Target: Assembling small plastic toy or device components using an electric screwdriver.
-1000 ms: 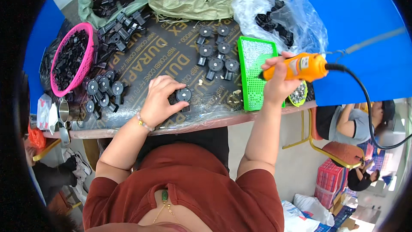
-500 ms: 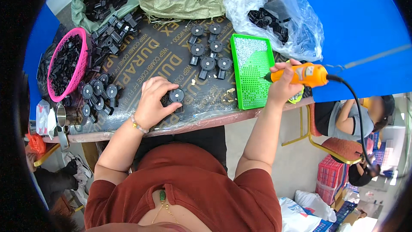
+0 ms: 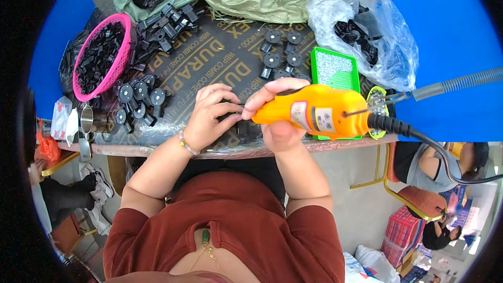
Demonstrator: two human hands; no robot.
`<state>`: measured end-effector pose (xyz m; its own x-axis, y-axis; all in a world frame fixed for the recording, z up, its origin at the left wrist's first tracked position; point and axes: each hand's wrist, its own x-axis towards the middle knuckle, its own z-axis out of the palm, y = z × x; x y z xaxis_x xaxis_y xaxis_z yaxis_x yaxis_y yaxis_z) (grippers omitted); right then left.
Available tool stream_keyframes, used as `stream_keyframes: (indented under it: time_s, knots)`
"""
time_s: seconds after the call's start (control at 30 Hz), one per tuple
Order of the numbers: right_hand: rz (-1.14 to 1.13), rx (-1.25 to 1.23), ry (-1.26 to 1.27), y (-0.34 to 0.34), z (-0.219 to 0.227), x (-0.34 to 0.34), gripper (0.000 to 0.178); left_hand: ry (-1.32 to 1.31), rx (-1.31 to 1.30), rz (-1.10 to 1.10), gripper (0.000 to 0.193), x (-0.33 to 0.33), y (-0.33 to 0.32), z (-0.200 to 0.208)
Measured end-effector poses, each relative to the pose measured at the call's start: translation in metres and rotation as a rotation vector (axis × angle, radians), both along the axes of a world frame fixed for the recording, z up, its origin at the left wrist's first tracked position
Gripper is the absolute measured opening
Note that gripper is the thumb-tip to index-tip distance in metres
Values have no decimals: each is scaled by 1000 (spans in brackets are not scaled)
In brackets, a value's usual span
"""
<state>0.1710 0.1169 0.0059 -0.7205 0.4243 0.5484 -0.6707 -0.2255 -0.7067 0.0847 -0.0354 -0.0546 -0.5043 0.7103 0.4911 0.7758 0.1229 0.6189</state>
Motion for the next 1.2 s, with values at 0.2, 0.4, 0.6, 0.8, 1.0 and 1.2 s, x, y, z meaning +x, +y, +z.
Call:
stream_keyframes:
  time_s: [0.2,0.4,0.6,0.8,1.0,1.2]
  knots:
    - [-61,60,-16,0,-10,-7,71,-87,27,24,17,-4,-2,-4]
    - [31,-67,63,-1,-11,-7,67,-226,15,-18,27,-3,-2,-4]
    - [-29,-21,-26,3,-20,-14,68,-138,-109,76,48,0,-2,-1]
    - [-35,20,-63,0,-17,-15,67,-97,-166,49,49,-1,-2,-2]
    - [-94,107,-135,-3,-15,-14,66,-86,-167,44,48,0,-1,-1]
    - [175,6,-74,-7,-17,-20,42,-63,-140,49,45,-1,1,-5]
